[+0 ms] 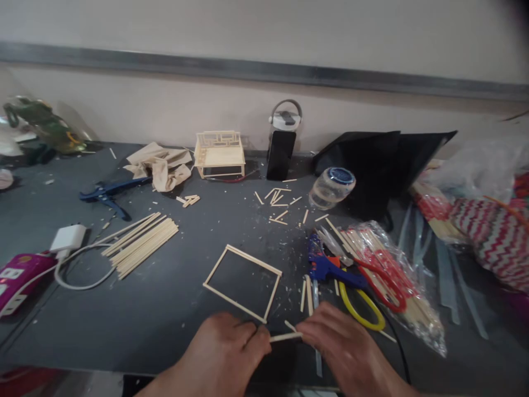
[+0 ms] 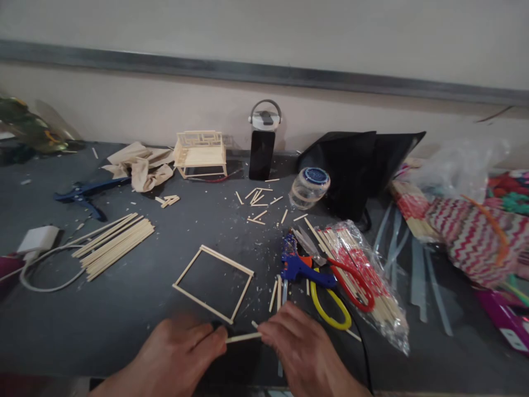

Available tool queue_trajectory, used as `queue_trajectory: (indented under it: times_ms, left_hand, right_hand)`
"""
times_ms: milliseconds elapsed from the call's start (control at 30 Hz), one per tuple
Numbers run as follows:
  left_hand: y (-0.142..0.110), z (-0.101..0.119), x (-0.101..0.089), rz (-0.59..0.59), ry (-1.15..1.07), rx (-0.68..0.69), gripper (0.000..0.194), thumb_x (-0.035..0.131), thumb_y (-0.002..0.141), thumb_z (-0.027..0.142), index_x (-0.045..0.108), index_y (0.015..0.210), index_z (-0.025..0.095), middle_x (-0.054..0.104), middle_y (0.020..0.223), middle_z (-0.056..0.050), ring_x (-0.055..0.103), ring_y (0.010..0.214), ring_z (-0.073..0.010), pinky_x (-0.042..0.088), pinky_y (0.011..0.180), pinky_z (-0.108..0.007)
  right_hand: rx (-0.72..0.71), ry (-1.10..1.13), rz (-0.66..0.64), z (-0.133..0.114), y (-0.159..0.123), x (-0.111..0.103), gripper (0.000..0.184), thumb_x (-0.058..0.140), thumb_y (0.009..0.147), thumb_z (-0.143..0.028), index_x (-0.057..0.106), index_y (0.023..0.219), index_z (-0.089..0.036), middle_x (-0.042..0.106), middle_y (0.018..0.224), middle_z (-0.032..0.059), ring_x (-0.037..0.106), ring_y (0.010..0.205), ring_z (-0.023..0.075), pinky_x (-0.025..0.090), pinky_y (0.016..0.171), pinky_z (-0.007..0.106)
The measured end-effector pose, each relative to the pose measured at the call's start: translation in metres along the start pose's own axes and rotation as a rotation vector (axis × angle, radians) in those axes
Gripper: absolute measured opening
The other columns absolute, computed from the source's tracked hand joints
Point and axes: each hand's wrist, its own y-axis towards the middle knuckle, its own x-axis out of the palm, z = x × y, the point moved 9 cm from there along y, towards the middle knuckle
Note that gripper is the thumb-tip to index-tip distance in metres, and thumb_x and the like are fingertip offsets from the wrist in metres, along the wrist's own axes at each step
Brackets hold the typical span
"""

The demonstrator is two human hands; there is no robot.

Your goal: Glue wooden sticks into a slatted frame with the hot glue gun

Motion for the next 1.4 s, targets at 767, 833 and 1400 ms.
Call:
queue_trajectory:
  times_ms: [767, 833, 1400]
  left_hand:
    - [0.02, -0.186, -0.057, 0.261, -0.334, -0.647, 0.034, 0.037, 0.093, 0.043, 0.059, 0.081, 0.019, 0.059, 0.065, 0.002, 0.053, 0.057, -0.0123, 0.035, 0.055, -0.023]
    - [0.017, -0.199, -0.047, 0.262, -0.374, -0.69, 0.034, 0.037, 0.092, 0.042, 0.058, 0.078, 0.019, 0.06, 0.067, 0.002, 0.055, 0.063, -0.0132, 0.037, 0.059, -0.023]
    - [0.0, -0.23, -0.037, 0.413, -0.64, -0.826, 0.028, 0.041, 0.088, 0.035, 0.06, 0.078, 0.019, 0.043, 0.052, 0.006, 0.038, 0.049, -0.0098, 0.03, 0.049, -0.022]
  right_hand:
    - [0.405, -0.101, 0.042, 0.074, 0.104, -0.019, 0.018, 0.051, 0.087, -0.019, 0.069, 0.09, -0.021, 0.071, 0.081, 0.0017, 0.065, 0.077, 0.0173, 0.048, 0.072, 0.029]
    - [0.319, -0.141, -0.009, 0.066, 0.1, -0.007, 0.016, 0.053, 0.089, -0.021, 0.068, 0.091, -0.02, 0.071, 0.081, 0.0037, 0.064, 0.08, 0.0191, 0.049, 0.074, 0.031]
    - [-0.081, -0.334, -0.226, 0.035, 0.143, 0.04, 0.019, 0.049, 0.093, -0.02, 0.067, 0.088, -0.016, 0.063, 0.078, 0.006, 0.054, 0.079, 0.0203, 0.042, 0.076, 0.033]
